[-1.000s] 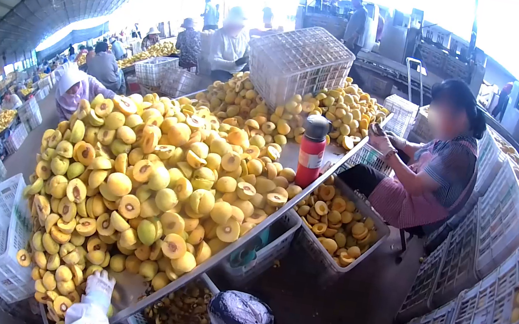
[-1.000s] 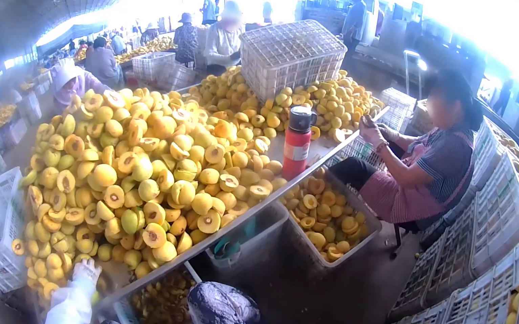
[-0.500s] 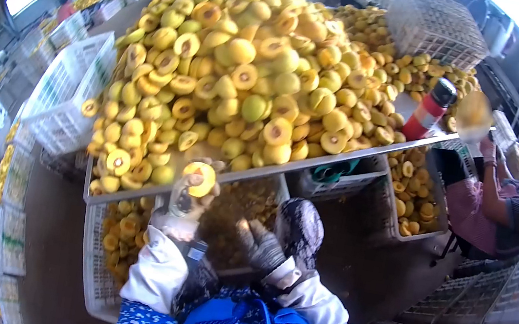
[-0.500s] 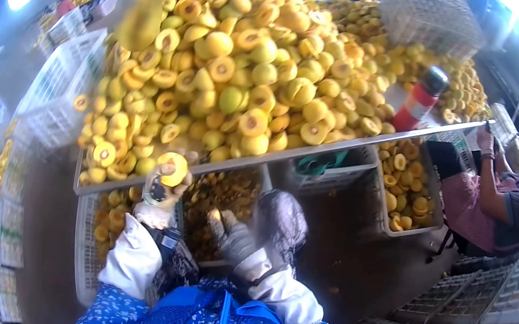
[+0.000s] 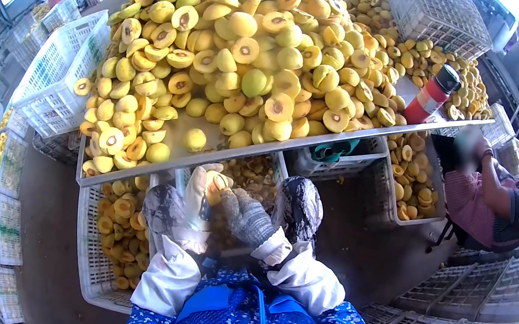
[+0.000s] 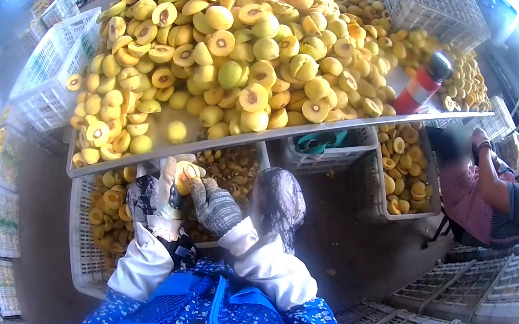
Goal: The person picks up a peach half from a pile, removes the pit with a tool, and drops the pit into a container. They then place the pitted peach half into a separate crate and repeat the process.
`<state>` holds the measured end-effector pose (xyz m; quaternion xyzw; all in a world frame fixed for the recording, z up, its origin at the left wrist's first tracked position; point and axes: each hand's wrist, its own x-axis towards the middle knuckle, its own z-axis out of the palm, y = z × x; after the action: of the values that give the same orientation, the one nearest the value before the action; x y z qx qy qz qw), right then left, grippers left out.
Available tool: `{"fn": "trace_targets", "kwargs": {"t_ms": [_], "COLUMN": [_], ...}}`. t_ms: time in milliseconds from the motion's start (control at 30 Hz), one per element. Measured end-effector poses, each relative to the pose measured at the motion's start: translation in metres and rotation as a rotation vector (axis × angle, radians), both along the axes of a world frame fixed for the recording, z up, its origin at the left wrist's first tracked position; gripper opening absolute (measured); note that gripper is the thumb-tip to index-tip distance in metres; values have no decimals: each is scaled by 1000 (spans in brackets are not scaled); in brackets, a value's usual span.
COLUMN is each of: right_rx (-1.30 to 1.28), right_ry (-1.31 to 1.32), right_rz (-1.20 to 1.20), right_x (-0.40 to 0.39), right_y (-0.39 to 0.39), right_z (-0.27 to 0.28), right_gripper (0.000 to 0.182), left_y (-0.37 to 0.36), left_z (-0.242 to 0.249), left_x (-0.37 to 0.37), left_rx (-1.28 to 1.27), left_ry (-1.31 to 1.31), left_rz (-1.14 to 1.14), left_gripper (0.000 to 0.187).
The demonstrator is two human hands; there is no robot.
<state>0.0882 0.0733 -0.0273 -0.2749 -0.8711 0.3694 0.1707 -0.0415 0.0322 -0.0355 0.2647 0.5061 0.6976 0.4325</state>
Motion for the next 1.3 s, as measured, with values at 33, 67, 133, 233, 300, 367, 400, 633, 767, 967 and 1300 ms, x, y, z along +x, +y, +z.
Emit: {"fn": "trace_targets", "kwargs": {"t_ms": [33,67,133,233,300,367,400,633,767,967,1300], "right_rx": [-38,-77,-191,228,-169,-632,-365,-1068,-1130,-1083,-1794], "right_ry": [178,358,419,407,375,353,452,435,429,460,675], "right_rz": [-24,-47,-76,1,-4,-120,-91,-28,102,147,75], "right_x": [-2,-5,-5,-2,-2,0,-1,12,11,8,26], "right_y": [0,-1,-8,-5,-9,-15,-15,-10,-3,-6,-11], "right_z": [-10,-30,-32,-44,-57,-41,-67,-66,-62,-69,-43], "right_gripper": [33,29,27,22,21,22,21,22,21,20,34], "left_y": [-1,-3,-10,-8,-3,1,5,8,12,5,2], "left_z": [2,5,27,2,-3,-12,-22,-8,-8,3,28], "left_x": [2,5,12,5,10,13,12,13,6,11,35], "left_rx": [21,42,-64,-69,-79,-47,43,-28,-19,-1,86], "left_ry": [8,17,245,722,189,108,51,-74,39,-92,-420], "left_rz": [16,33,85,78,141,137,165,-109,-220,-173,-105], "left_gripper": [47,44,39,24,31,34,29,27,28,28,36]}}
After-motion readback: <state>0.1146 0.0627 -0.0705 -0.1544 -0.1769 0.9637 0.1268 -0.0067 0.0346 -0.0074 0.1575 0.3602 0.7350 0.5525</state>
